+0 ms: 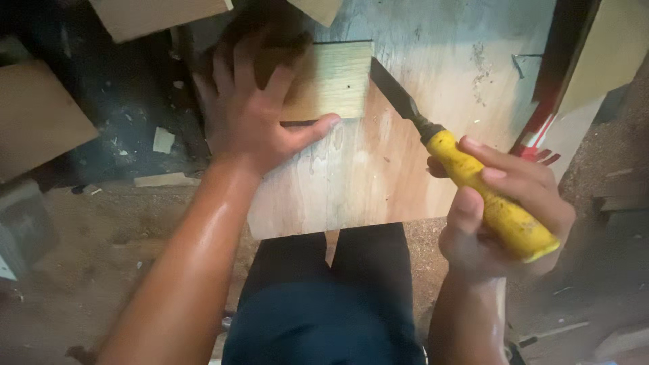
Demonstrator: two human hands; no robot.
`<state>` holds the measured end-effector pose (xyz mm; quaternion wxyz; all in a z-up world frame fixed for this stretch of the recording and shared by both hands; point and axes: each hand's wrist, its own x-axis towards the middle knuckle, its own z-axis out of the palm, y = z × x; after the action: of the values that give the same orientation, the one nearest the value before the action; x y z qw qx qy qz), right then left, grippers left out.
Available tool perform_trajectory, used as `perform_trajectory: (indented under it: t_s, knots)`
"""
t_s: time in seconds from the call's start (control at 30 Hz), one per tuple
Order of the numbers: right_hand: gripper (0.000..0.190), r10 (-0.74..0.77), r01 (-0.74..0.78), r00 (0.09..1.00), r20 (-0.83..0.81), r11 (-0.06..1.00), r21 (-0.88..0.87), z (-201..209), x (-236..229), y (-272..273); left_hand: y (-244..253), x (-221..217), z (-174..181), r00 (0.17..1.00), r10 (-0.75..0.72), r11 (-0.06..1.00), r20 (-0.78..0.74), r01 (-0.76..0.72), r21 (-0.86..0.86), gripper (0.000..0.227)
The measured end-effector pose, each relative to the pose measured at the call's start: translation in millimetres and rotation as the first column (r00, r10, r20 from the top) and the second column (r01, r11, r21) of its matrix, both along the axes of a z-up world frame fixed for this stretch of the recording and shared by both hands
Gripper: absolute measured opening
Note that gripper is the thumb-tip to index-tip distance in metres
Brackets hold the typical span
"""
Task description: The person assembles small wooden boxes by aligning pre-cut pieces and securing them with nails. They use a hammer to drive nails into the joints and a chisel to adjust or remove nails as needed. The person repeatedly checks alignment and tightens joints throughout the process.
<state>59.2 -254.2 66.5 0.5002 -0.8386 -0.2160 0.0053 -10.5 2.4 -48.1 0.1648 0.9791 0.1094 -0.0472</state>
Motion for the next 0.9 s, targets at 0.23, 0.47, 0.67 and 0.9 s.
perform_trajectory:
  t_s: [0.23,0.47,0.67,0.9]
  knots:
    - [0.034,-0.003,0.003,1.000,-0.019,1.000,-0.005,-3,-13,-3,-1,1,2,0.999,0.014,0.999,-0.037,-0.016,-0.034,0.091]
    - [0.033,0.002,-0.002,1.000,-0.004,0.999,-0.039,-5,-21,-3,0,2,2,1.000,0.001,1.000,-0.029,0.000,0.011,0.089]
    - [0.036,-0.046,0.046,0.999,0.027,0.999,-0.017,-8,-27,1,0,1,0,1.000,0.009,1.000,-0.029,-0.009,-0.003,0.089]
    - [0.033,-0.033,0.034,0.998,0.047,0.999,-0.021,-12,-32,8,0,0,-3,1.000,-0.007,0.999,0.013,0.007,0.033,0.090]
